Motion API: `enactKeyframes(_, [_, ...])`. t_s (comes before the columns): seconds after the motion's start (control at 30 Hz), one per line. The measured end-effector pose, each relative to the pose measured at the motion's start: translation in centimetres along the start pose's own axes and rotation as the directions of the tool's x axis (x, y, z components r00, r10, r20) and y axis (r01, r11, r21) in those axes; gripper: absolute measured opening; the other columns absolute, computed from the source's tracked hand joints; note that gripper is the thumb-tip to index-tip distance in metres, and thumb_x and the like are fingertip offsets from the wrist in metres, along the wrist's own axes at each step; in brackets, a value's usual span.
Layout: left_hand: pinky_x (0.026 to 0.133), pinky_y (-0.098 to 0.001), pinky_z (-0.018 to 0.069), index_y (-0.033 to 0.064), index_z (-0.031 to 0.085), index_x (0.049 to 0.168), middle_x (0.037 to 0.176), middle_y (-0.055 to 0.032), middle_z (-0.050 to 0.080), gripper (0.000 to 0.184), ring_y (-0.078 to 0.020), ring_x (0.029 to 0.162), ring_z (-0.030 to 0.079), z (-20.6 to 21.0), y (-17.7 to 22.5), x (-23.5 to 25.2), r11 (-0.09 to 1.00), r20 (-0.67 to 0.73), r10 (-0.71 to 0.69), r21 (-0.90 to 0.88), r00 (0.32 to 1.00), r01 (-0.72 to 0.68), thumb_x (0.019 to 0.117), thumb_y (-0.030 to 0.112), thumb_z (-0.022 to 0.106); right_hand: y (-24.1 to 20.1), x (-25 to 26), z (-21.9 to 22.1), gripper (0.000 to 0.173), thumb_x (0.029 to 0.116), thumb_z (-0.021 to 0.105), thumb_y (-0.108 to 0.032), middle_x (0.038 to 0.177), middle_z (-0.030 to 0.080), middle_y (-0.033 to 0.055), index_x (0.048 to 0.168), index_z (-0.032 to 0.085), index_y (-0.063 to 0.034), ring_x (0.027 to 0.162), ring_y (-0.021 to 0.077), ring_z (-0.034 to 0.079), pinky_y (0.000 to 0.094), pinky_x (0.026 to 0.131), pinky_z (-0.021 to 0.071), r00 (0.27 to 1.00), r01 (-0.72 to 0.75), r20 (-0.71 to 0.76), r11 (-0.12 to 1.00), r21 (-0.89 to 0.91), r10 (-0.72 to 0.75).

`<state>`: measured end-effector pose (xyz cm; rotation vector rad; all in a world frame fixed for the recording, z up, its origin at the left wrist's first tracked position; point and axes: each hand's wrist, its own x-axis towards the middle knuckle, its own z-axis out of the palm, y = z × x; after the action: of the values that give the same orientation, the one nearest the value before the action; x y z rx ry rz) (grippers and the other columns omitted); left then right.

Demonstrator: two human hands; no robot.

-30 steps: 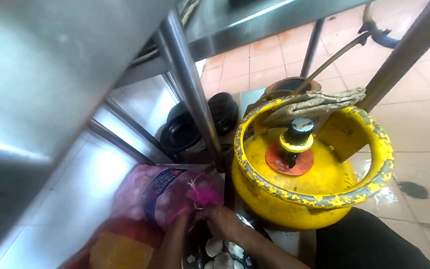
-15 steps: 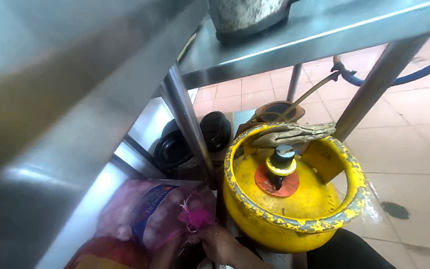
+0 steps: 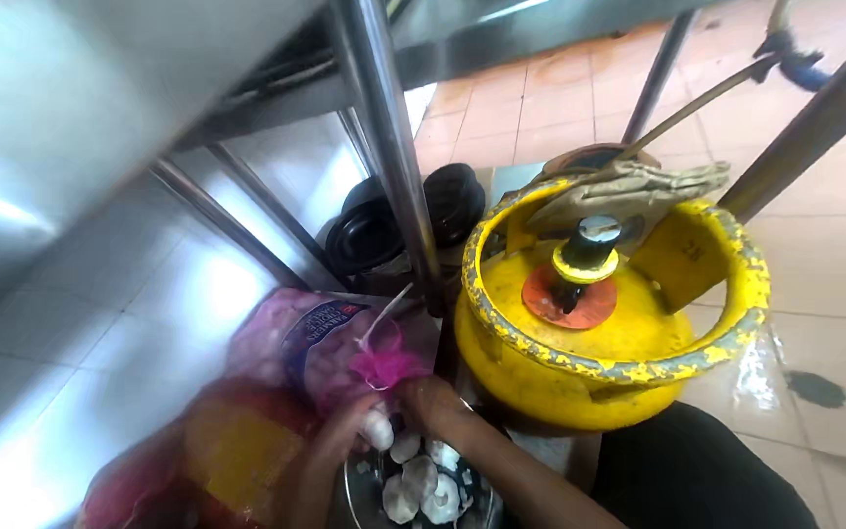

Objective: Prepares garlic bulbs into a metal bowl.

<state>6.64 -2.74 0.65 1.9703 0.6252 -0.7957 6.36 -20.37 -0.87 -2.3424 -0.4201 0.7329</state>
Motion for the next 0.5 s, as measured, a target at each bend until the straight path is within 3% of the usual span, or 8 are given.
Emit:
enactKeyframes(0.03, [0.070, -0.0470, 0.0566, 0.0089, 0.049, 0.140, 0.116, -0.0189, 0.065, 0.048, -0.0302, 0.092, 0.067, 0.0, -0.9, -0.8, 0.998, 0.008, 0.054, 0.020, 0.999, -0.054, 0.0992, 0.030, 0.061, 0.3, 0.2, 0.2, 0.033, 0.1039, 0.050, -0.020, 0.127, 0.065, 0.0240, 0.128, 0.065, -0.0034, 0.124, 0.0432, 0.060, 0.0640, 0.102, 0.0458, 1.000, 0.001, -0.011, 1.000, 0.012, -0.001])
enactKeyframes(0.07, [0.077, -0.0527, 0.0589, 0.0088, 0.041, 0.147, 0.127, -0.0217, 0.061, 0.060, -0.0345, 0.104, 0.067, 0.1, -1.7, -1.5, 0.992, 0.028, 0.115, 0.056, 0.993, -0.117, 0.0973, 0.029, 0.066, 0.8, 0.4, 0.4, 0.033, 0.1043, 0.048, -0.020, 0.125, 0.066, 0.0235, 0.127, 0.065, -0.0035, 0.123, 0.0423, 0.060, 0.0629, 0.102, 0.0458, 1.000, 0.011, -0.029, 0.999, 0.030, -0.010])
enactKeyframes(0.1, [0.082, -0.0528, 0.0603, 0.0063, 0.043, 0.145, 0.131, -0.0215, 0.059, 0.059, -0.0341, 0.108, 0.067, 0.0, -2.4, -2.1, 0.978, 0.050, 0.178, 0.099, 0.983, -0.182, 0.0968, 0.030, 0.068, 1.4, 0.5, 0.7, 0.033, 0.1051, 0.047, -0.020, 0.124, 0.066, 0.0228, 0.127, 0.065, -0.0037, 0.122, 0.0409, 0.061, 0.0614, 0.103, 0.0458, 0.999, 0.024, -0.049, 0.998, 0.059, -0.021])
enactKeyframes(0.17, [0.093, -0.0449, 0.0575, 0.0028, 0.059, 0.130, 0.129, -0.0165, 0.061, 0.041, -0.0256, 0.112, 0.065, -0.1, -2.8, -2.9, 0.938, 0.060, 0.289, 0.181, 0.955, -0.295, 0.1005, 0.030, 0.064, 2.1, 0.6, 0.6, 0.034, 0.1060, 0.046, -0.021, 0.125, 0.067, 0.0214, 0.128, 0.065, -0.0044, 0.123, 0.0383, 0.061, 0.0583, 0.106, 0.0452, 0.997, 0.041, -0.075, 0.991, 0.128, -0.032])
enactKeyframes(0.27, [0.113, -0.0381, 0.0444, 0.0009, 0.064, 0.132, 0.140, -0.0155, 0.060, 0.034, -0.0222, 0.131, 0.057, 0.1, -2.2, -1.5, 0.841, -0.048, 0.462, 0.342, 0.885, -0.420, 0.1059, 0.013, 0.047, 2.1, 1.0, 0.3, 0.036, 0.1069, 0.045, -0.022, 0.131, 0.064, 0.0213, 0.133, 0.063, -0.0041, 0.128, 0.0370, 0.058, 0.0566, 0.110, 0.0429, 0.997, 0.048, -0.073, 0.988, 0.145, -0.038])
enactKeyframes(0.37, [0.114, -0.0431, 0.0429, -0.0029, 0.066, 0.130, 0.133, -0.0205, 0.064, 0.034, -0.0296, 0.130, 0.059, 1.3, -0.7, 1.4, 0.786, -0.226, 0.489, 0.533, 0.842, -0.313, 0.1055, 0.006, 0.043, 1.8, 1.1, 0.5, 0.037, 0.1066, 0.046, -0.025, 0.131, 0.065, 0.0197, 0.133, 0.063, -0.0060, 0.128, 0.0358, 0.059, 0.0558, 0.110, 0.0425, 0.996, 0.038, -0.082, 0.992, 0.121, -0.028])
enactKeyframes(0.43, [0.110, -0.0510, 0.0450, -0.0054, 0.064, 0.129, 0.129, -0.0254, 0.066, 0.033, -0.0367, 0.126, 0.061, 1.6, 0.8, 3.8, 0.750, -0.298, 0.454, 0.636, 0.839, -0.180, 0.1047, 0.011, 0.049, 2.0, 1.0, 0.7, 0.037, 0.1049, 0.048, -0.025, 0.130, 0.065, 0.0188, 0.133, 0.064, -0.0073, 0.127, 0.0359, 0.059, 0.0570, 0.109, 0.0430, 0.996, 0.013, -0.088, 0.992, 0.127, -0.002])
enactKeyframes(0.5, [0.112, -0.0539, 0.0421, -0.0059, 0.060, 0.135, 0.136, -0.0270, 0.061, 0.040, -0.0395, 0.131, 0.057, 1.2, 0.5, 6.1, 0.715, -0.293, 0.406, 0.692, 0.865, -0.101, 0.1058, 0.019, 0.051, 2.4, 1.1, 1.3, 0.037, 0.1038, 0.048, -0.024, 0.130, 0.066, 0.0172, 0.132, 0.066, -0.0094, 0.127, 0.0347, 0.059, 0.0564, 0.110, 0.0422, 0.995, 0.017, -0.100, 0.992, 0.128, -0.005])
